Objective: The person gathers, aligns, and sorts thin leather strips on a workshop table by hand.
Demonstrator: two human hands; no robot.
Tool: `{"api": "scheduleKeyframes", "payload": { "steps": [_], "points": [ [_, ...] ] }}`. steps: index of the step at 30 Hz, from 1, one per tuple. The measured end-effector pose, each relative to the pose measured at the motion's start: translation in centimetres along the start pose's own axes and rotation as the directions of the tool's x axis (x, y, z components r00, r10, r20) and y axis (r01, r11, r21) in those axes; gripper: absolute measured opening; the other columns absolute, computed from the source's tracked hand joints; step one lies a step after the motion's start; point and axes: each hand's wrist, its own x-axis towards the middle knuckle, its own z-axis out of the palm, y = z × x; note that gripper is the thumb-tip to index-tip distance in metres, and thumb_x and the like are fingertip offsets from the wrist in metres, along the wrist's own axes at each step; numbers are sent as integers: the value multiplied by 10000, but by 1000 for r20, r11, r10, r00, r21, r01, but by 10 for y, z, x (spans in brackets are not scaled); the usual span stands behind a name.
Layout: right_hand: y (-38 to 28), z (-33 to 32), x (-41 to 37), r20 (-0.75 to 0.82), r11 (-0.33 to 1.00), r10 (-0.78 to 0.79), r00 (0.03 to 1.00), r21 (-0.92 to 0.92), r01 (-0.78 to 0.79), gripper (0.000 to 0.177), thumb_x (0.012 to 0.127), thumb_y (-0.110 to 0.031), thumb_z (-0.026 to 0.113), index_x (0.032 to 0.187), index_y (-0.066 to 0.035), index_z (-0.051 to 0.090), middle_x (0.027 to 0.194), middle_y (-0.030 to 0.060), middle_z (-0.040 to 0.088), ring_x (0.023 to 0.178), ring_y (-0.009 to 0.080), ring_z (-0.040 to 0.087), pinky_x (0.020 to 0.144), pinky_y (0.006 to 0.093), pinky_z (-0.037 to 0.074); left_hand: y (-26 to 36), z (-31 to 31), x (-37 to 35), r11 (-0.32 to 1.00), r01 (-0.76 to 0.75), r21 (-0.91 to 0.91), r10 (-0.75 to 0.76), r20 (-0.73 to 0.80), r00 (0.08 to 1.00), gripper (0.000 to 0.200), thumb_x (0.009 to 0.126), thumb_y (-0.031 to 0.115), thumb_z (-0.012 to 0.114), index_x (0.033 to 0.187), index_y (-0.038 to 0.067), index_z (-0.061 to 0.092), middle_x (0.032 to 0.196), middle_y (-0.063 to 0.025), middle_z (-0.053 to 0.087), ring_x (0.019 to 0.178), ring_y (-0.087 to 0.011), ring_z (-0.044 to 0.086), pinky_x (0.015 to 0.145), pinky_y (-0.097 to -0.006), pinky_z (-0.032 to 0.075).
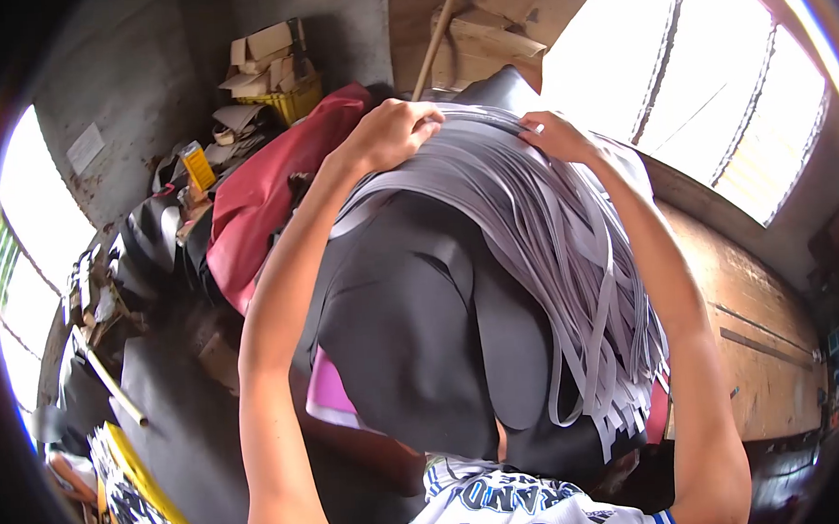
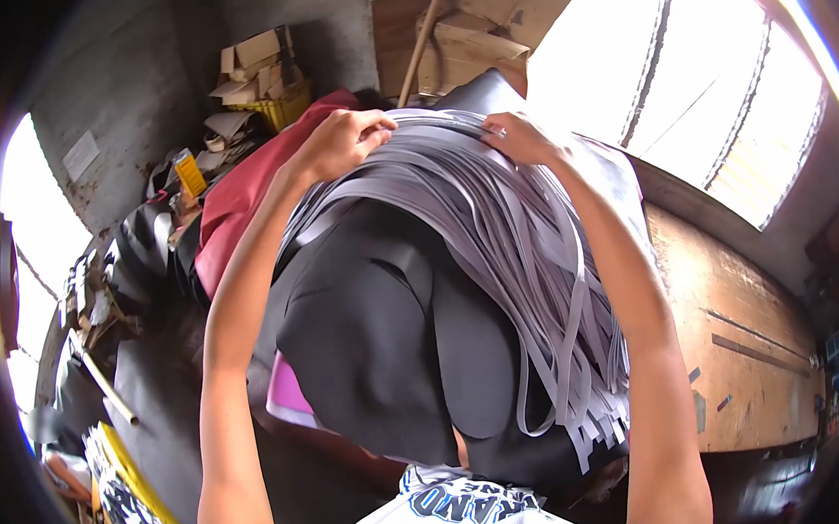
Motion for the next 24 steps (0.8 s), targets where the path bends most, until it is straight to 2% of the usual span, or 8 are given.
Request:
{"api": "scheduleKeyframes", "payload": {
  "steps": [2, 3, 6, 10, 14, 16, 18, 24],
  "points": [
    [-1, -3, 0, 43, 999, 2, 999, -50, 0, 355, 910, -283, 660, 1174, -47, 639, 1104, 138, 676, 948, 236, 645, 853, 363, 509, -5, 10, 28, 1000, 19, -8, -19, 30, 999, 243, 942, 155, 599, 1116, -2, 666, 999, -185, 718, 944, -284, 705, 842, -362, 539],
    [-15, -5, -6, 1, 999, 21, 1000, -47, -21, 294, 858, -201, 660, 1099, -33, 665, 1078, 165, 692, 1055, 327, 637, 937, 417, 486, -7, 18, 42, 1000, 4, -1, -4, 74, 997, 259, 938, 174, 609, 1125, 3, 664, 1008, -181, 717, 950, -287, 700, 855, -368, 533],
    [-25, -15, 2, 83, 946, -80, 993, -306, 102, 275, 823, -149, 628, 1059, -10, 653, 1025, 213, 679, 1025, 365, 636, 922, 440, 489, -11, 44, 75, 998, -22, 55, 9, 231, 973, 403, 914, 275, 645, 1248, 51, 614, 1125, -185, 682, 1079, -321, 640, 955, -397, 481],
    [-44, -34, -1, -7, 948, 57, 998, -314, -57, 293, 816, -149, 628, 1069, -2, 605, 976, 229, 670, 966, 376, 642, 867, 444, 492, -12, 67, 95, 988, -95, 121, 66, 225, 972, 472, 889, 277, 661, 1310, 83, 571, 1130, -198, 672, 1098, -342, 624, 970, -409, 471],
    [-39, -40, -13, -161, 986, 157, 974, -37, -165, 373, 816, -166, 623, 1145, -15, 537, 876, 163, 656, 803, 319, 643, 760, 421, 482, -19, 63, 115, 999, 3, -54, 13, 305, 952, 370, 895, 219, 656, 1214, 38, 608, 976, -166, 697, 914, -267, 662, 855, -377, 492],
    [-48, -42, -15, -72, 956, 279, 958, 109, -271, 332, 839, -207, 594, 1131, -50, 575, 947, 131, 619, 823, 228, 602, 805, 367, 477, -24, 52, 116, 987, 47, -154, 7, 329, 944, 350, 889, 285, 708, 1123, 31, 651, 913, -113, 696, 841, -190, 637, 800, -343, 486],
    [-43, -37, -11, 39, 946, 270, 962, 173, -273, 444, 798, -295, 667, 1149, -33, 598, 1024, 146, 621, 914, 246, 612, 856, 369, 481, -45, 48, 120, 962, 61, -264, 54, 407, 912, 398, 818, 356, 798, 1042, 45, 691, 869, -58, 689, 822, -144, 621, 782, -311, 479],
    [-62, -11, -10, 150, 980, 179, 972, -109, -164, 789, 664, -470, 813, 1232, 32, 596, 1173, 233, 623, 1101, 338, 598, 952, 399, 462, -32, 25, 89, 1000, 6, 0, -6, 467, 884, 456, 693, 255, 853, 1051, 33, 680, 954, -112, 702, 900, -229, 639, 856, -343, 479]
  ]
}}
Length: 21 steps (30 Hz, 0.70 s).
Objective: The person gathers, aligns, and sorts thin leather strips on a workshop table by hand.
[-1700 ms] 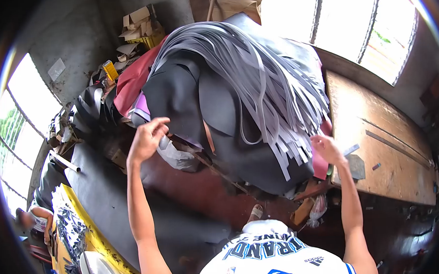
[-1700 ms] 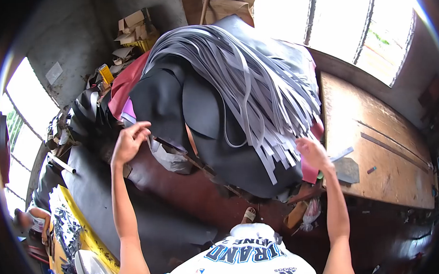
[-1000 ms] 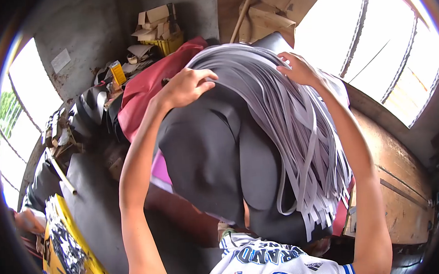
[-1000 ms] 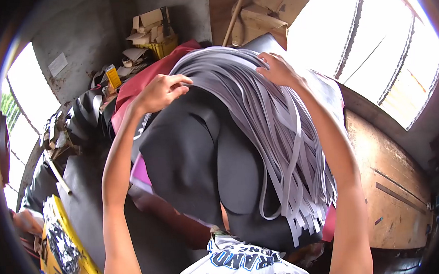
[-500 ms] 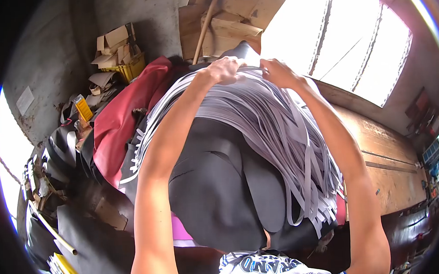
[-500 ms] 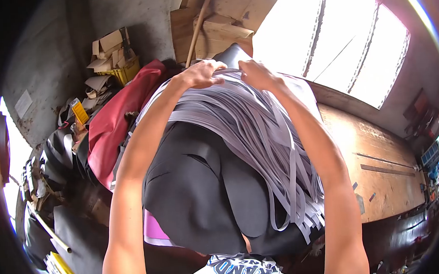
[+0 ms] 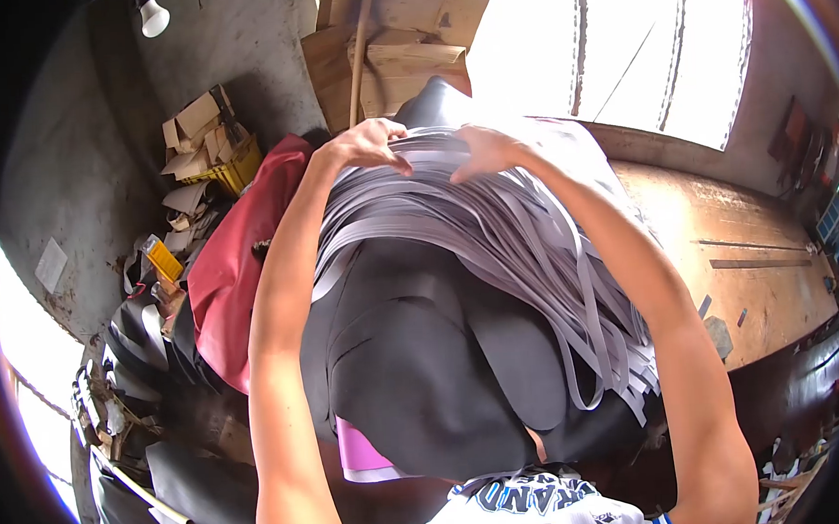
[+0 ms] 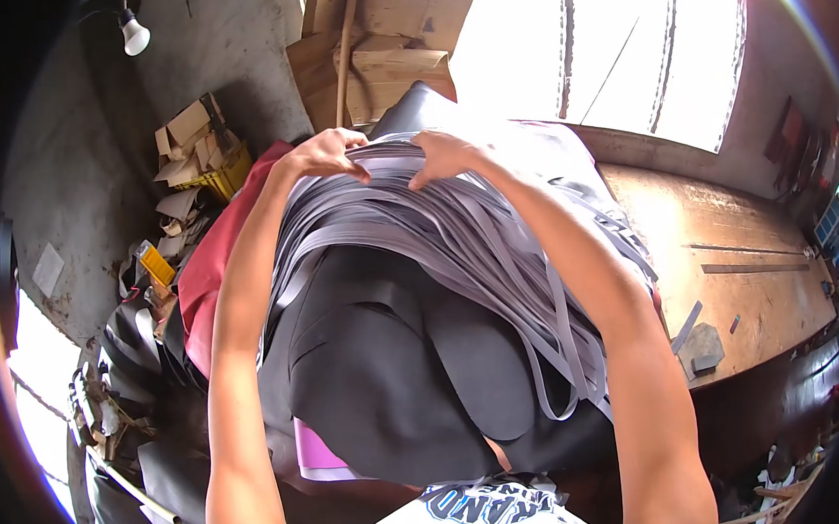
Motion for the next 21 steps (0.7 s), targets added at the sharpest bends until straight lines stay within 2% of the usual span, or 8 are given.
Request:
{"api": "scheduleKeyframes", "payload": {
  "steps": [2, 4, 6, 8, 13, 14, 16, 21],
  "points": [
    [4, 11, 9, -58, 990, -95, 994, -113, 87, 847, 632, -456, 845, 1266, 37, 578, 1198, 245, 617, 1112, 353, 598, 964, 414, 459, -9, 7, -1, 997, -51, -62, 50, -29, 998, 475, 687, 226, 837, 1082, 27, 665, 997, -130, 695, 941, -255, 645, 876, -359, 481],
    [1, 9, 10, -96, 990, -109, 989, -97, 100, 822, 613, -424, 862, 1233, 44, 596, 1160, 247, 634, 1076, 364, 613, 957, 418, 463, -13, 15, -1, 993, -109, 34, 113, -126, 986, 502, 678, 210, 831, 1100, 9, 648, 1030, -154, 677, 988, -286, 639, 885, -382, 484],
    [-1, 3, 12, 3, 995, -21, 1000, -95, 21, 782, 609, -406, 866, 1189, 55, 614, 1140, 249, 640, 1091, 369, 605, 966, 421, 458, -16, 19, 0, 991, -100, 94, 111, -130, 985, 488, 692, 208, 805, 1101, -5, 643, 1077, -180, 649, 1035, -327, 621, 910, -405, 479],
    [-2, 5, 10, -18, 995, 9, 1000, -97, -11, 752, 604, -387, 872, 1158, 58, 627, 1123, 250, 645, 1089, 373, 604, 965, 424, 458, -17, 22, 1, 962, -190, 197, 227, -187, 956, 447, 726, 214, 767, 1090, -12, 638, 1096, -198, 629, 1057, -356, 600, 929, -416, 469],
    [-10, 6, 1, -103, 995, 3, 995, -100, -13, 713, 635, -369, 861, 1168, 45, 629, 1120, 248, 645, 1080, 369, 609, 957, 430, 461, -5, 23, 1, 960, -70, 273, 108, -124, 986, 515, 762, 225, 733, 1225, 38, 609, 1112, -183, 608, 1103, -355, 582, 952, -424, 467],
    [-11, 5, 1, -104, 995, 3, 995, -101, -14, 713, 635, -369, 861, 1168, 45, 629, 1120, 248, 645, 1080, 369, 609, 957, 430, 461, -3, 24, 0, 959, -71, 273, 109, -125, 986, 515, 762, 225, 733, 1225, 38, 609, 1112, -183, 608, 1103, -355, 582, 952, -424, 467],
    [-16, 1, 0, -64, 991, 37, 997, -122, -45, 715, 650, -363, 853, 1191, 41, 620, 1148, 249, 636, 1102, 365, 600, 967, 424, 458, 0, 27, -1, 940, -133, 314, 188, -150, 971, 439, 796, 124, 616, 1234, 95, 608, 1130, -154, 591, 1111, -329, 586, 949, -433, 493],
    [-22, -1, -5, -51, 995, 57, 997, -79, -61, 681, 651, -343, 840, 1175, 39, 630, 1145, 243, 641, 1095, 357, 603, 955, 415, 463, 3, 31, 4, 928, -130, 349, 179, -114, 977, 457, 795, 107, 607, 1252, 97, 609, 1152, -147, 588, 1111, -327, 586, 965, -431, 489]
  ]
}}
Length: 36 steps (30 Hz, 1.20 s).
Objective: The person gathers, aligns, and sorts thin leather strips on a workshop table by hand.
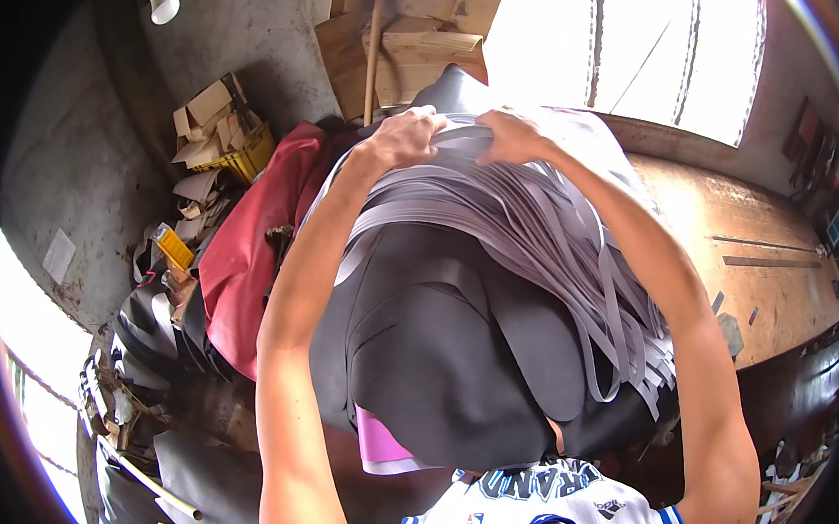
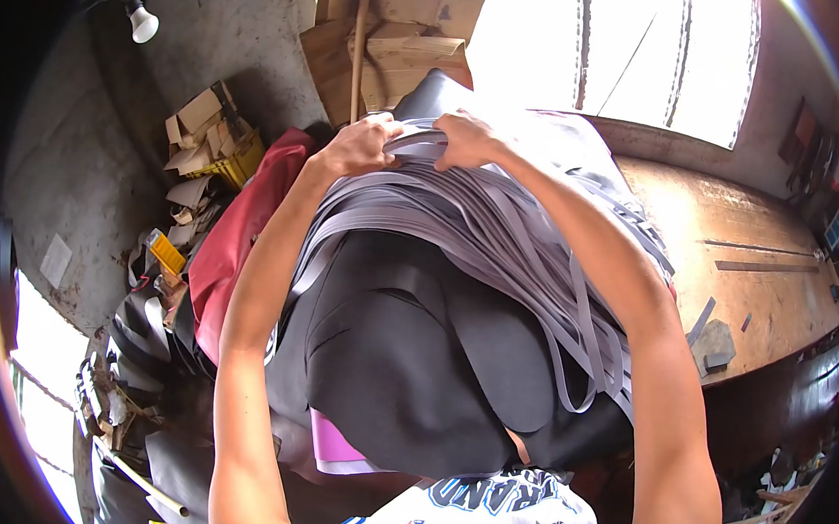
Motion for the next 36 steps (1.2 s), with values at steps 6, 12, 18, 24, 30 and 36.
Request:
{"api": "scheduleKeyframes", "payload": {
  "steps": [6, 12, 18, 24, 30, 36],
  "points": [
    [14, 2, 6, -142, 977, -42, 989, 200, 70, 504, 639, -313, 812, 994, 24, 690, 911, 183, 679, 870, 278, 647, 803, 381, 491, 0, -7, 10, 991, -94, -95, 93, -18, 996, 426, 799, 244, 746, 1091, -29, 601, 1089, -216, 601, 1077, -386, 572, 934, -434, 461],
    [6, -36, 16, -138, 931, -59, 989, 350, 104, 370, 676, -317, 797, 865, -13, 702, 760, 79, 653, 714, 154, 593, 683, 304, 452, -24, -41, 13, 860, 88, -503, -63, 67, 996, 365, 822, 268, 765, 1075, 46, 624, 900, -87, 683, 835, -181, 640, 780, -344, 496],
    [15, -33, 26, -212, 974, -38, 976, 212, 84, 579, 745, -322, 751, 1220, -17, 620, 1088, 155, 656, 978, 239, 632, 874, 347, 468, -17, -42, 11, 932, 156, -327, -115, 139, 984, 329, 770, 253, 775, 974, 15, 676, 918, -111, 693, 866, -189, 648, 808, -355, 498],
    [20, -31, 29, -144, 993, -74, 987, 78, 86, 513, 696, -244, 764, 1110, 36, 651, 1033, 203, 676, 952, 283, 659, 859, 379, 499, -19, -43, 19, 942, 207, -263, -159, 191, 969, 260, 745, 213, 734, 892, 2, 692, 853, -133, 690, 816, -246, 649, 800, -370, 499],
    [13, -31, 26, -81, 972, -50, 995, 225, 67, 329, 738, -241, 760, 911, 27, 681, 753, 127, 679, 691, 224, 678, 719, 377, 519, -20, -54, 13, 957, 225, -181, -206, 118, 971, 263, 739, 216, 729, 874, -5, 685, 840, -125, 688, 821, -241, 652, 805, -361, 503],
    [26, -24, 27, -250, 885, -78, 965, 428, 182, 317, 731, -246, 839, 864, 8, 704, 701, 105, 687, 662, 142, 686, 667, 325, 510, -32, -39, -18, 885, 242, -398, -192, 160, 968, 351, 753, 198, 752, 1038, 18, 654, 860, -67, 685, 827, -161, 613, 825, -320, 485]
  ]
}}
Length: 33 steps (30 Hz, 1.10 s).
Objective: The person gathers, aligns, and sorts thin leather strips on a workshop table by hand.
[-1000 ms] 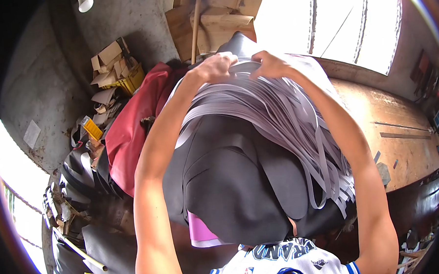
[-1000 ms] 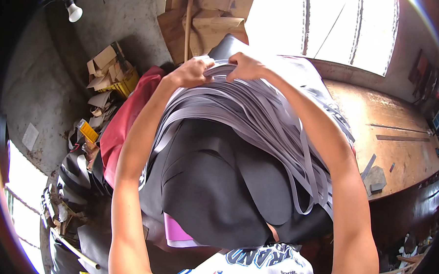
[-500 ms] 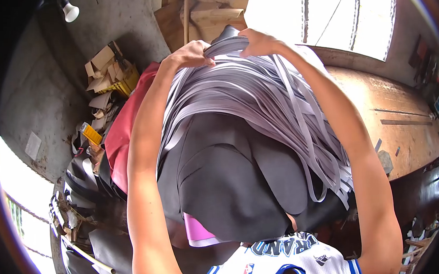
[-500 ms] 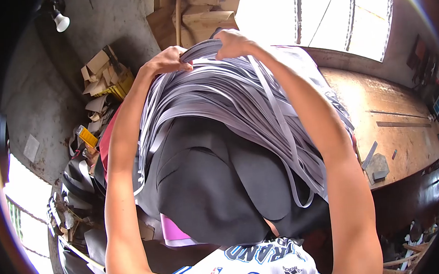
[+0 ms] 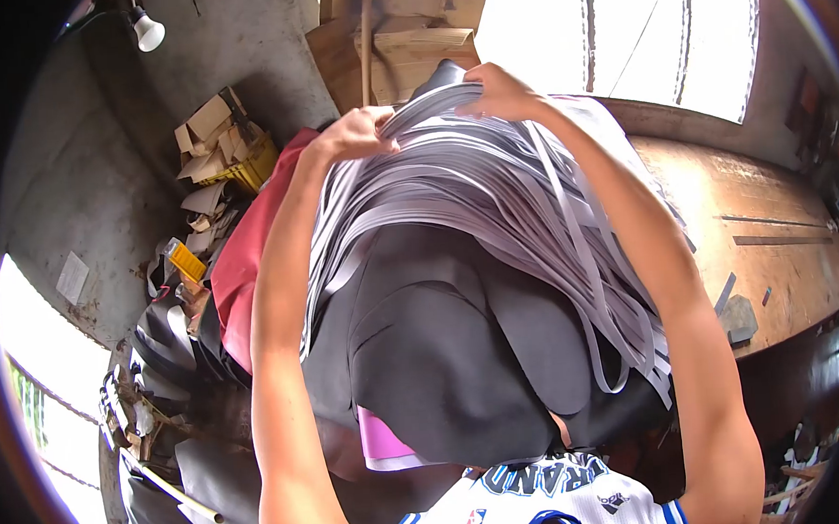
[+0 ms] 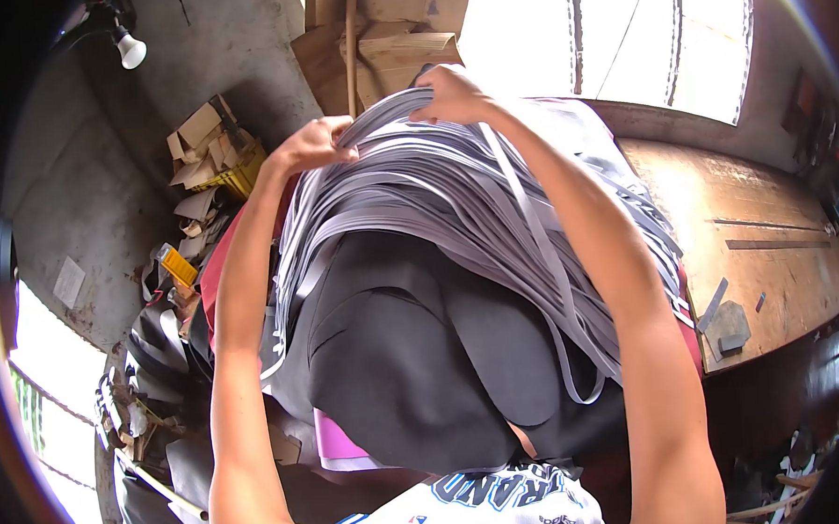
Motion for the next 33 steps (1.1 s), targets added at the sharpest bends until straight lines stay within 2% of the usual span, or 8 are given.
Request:
{"api": "scheduleKeyframes", "payload": {
  "steps": [5, 8, 14, 18, 23, 25, 31, 33],
  "points": [
    [-19, -6, -11, -30, 991, -23, 999, -136, 19, 356, 715, -256, 853, 875, 20, 695, 747, 99, 687, 567, 147, 623, 633, 299, 509, 2, -24, -21, 998, -43, 52, 46, -42, 998, 396, 781, 308, 803, 1014, 14, 676, 891, -39, 697, 832, -132, 607, 808, -306, 484],
    [-40, -26, -12, -89, 999, -33, 995, -25, 31, 505, 769, -285, 830, 1160, 1, 684, 744, 49, 676, 585, 90, 581, 560, 239, 495, 17, -63, -28, 974, -173, -146, 156, -121, 980, 321, 824, 266, 789, 999, 12, 699, 833, -33, 691, 770, -92, 606, 733, -301, 492],
    [-54, -59, -24, -91, 984, -59, 994, -175, 43, 283, 817, -258, 784, 930, -15, 696, 721, 41, 649, 613, 91, 585, 574, 239, 491, 36, -55, -21, 999, -24, 39, 26, -32, 999, 431, 780, 406, 783, 1022, 55, 720, 848, -64, 706, 762, -132, 643, 746, -314, 513],
    [-34, -91, -33, -197, 960, -57, 979, -280, -1, 291, 815, -290, 775, 897, -25, 684, 693, 23, 615, 596, 96, 552, 584, 261, 466, 11, -26, -18, 994, 49, 102, -56, 70, 996, 425, 752, 340, 801, 1061, 59, 723, 985, -118, 725, 945, -223, 646, 879, -343, 482],
    [-26, -125, -44, -243, 925, -6, 970, -369, -87, 416, 778, -361, 826, 1005, -45, 679, 694, 0, 603, 600, 86, 542, 578, 254, 445, 22, -35, -5, 997, -83, 11, 83, -36, 996, 372, 793, 301, 814, 1007, 19, 700, 854, -26, 694, 777, -103, 600, 754, -285, 485],
    [-37, -147, -62, -298, 977, 26, 954, -193, -87, 196, 815, -191, 771, 899, -21, 720, 710, 81, 667, 616, 143, 621, 576, 284, 517, 38, -50, 4, 978, -192, -77, 180, -132, 975, 464, 728, 495, 822, 895, 75, 718, 675, -1, 625, 592, -110, 575, 577, -298, 456],
    [-43, -212, -129, -431, 952, -6, 902, -278, -127, 215, 826, -188, 751, 851, 14, 682, 682, 48, 638, 588, 124, 599, 542, 275, 484, 135, -73, 42, 970, -222, 104, 233, -115, 966, 465, 793, 490, 768, 946, 58, 693, 619, 9, 575, 566, -88, 570, 574, -254, 465],
    [-35, -238, -154, -474, 949, -32, 880, -290, -122, 225, 829, -203, 752, 859, 7, 678, 681, 42, 630, 587, 125, 600, 539, 275, 484, 163, -73, 64, 882, -468, -63, 468, -9, 884, 376, 843, 367, 774, 1071, 71, 728, 784, -21, 693, 667, -111, 629, 640, -273, 521]
  ]
}}
